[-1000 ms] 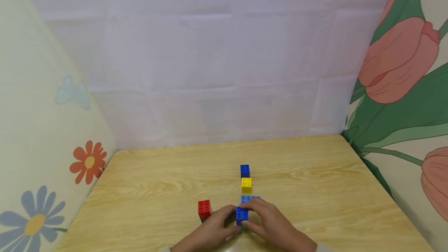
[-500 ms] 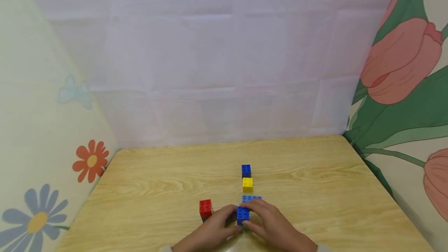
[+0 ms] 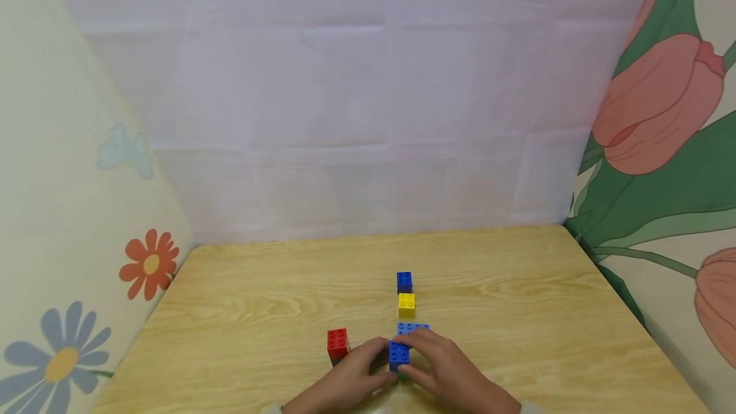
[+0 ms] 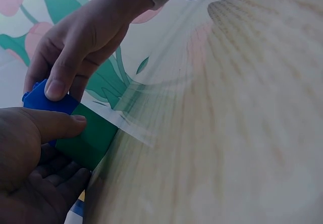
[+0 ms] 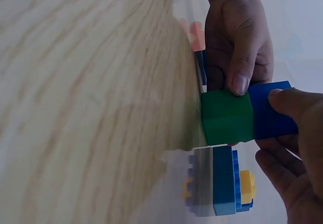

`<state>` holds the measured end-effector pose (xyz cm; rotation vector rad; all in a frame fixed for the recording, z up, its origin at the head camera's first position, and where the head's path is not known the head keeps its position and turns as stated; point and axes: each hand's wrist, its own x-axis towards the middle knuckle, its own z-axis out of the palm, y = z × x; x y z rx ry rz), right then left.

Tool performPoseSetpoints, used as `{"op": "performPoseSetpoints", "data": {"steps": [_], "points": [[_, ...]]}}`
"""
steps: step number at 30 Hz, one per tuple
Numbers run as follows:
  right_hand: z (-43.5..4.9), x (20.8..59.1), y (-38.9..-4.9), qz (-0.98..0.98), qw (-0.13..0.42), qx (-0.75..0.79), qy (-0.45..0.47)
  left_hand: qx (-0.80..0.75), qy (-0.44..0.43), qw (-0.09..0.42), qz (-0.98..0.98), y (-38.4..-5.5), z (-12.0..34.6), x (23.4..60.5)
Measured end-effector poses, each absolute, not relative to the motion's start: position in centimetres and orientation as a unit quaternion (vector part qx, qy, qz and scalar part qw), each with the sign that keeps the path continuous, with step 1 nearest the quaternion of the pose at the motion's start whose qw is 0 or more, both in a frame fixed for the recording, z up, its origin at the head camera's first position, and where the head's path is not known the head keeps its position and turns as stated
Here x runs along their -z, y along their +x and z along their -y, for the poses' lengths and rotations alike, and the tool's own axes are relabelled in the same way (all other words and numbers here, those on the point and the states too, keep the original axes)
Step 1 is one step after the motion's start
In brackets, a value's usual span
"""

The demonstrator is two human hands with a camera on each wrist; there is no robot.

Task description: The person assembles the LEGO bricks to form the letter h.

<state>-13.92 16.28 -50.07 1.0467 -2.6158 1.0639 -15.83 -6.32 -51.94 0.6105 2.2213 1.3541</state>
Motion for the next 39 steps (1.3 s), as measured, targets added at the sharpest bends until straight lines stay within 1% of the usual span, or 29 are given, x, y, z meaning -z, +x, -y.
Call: {"op": "performPoseSetpoints", "data": {"steps": [4,9,15,22,29,36,39], "points": [[-16.1,50.0,-14.0,0.872,0.059,-0.346,0.342,-0.49,0.216,0.229,-0.813,-15.8,6.5,51.8],[-16.3,50.0,-13.9,0.872,0.065,-0.346,0.34,-0.484,0.219,0.229,-0.815,-15.7,6.2,51.6],[-16.5,49.8,-13.6,0.875,0.078,-0.346,0.33,-0.469,0.237,0.209,-0.825,-15.7,5.9,51.3],[-16.2,49.8,-13.3,0.88,0.06,-0.34,0.326,-0.469,0.235,0.198,-0.828,-15.2,6.1,51.3],[-16.1,49.8,-13.3,0.874,0.091,-0.331,0.345,-0.472,0.234,0.183,-0.83,-15.0,6.1,51.1],[-16.4,49.2,-13.5,0.844,0.122,-0.366,0.371,-0.478,0.26,0.127,-0.829,-14.6,5.9,50.6],[-16.6,49.0,-13.6,0.838,0.134,-0.378,0.37,-0.487,0.278,0.113,-0.82,-14.5,5.9,50.3]]}}
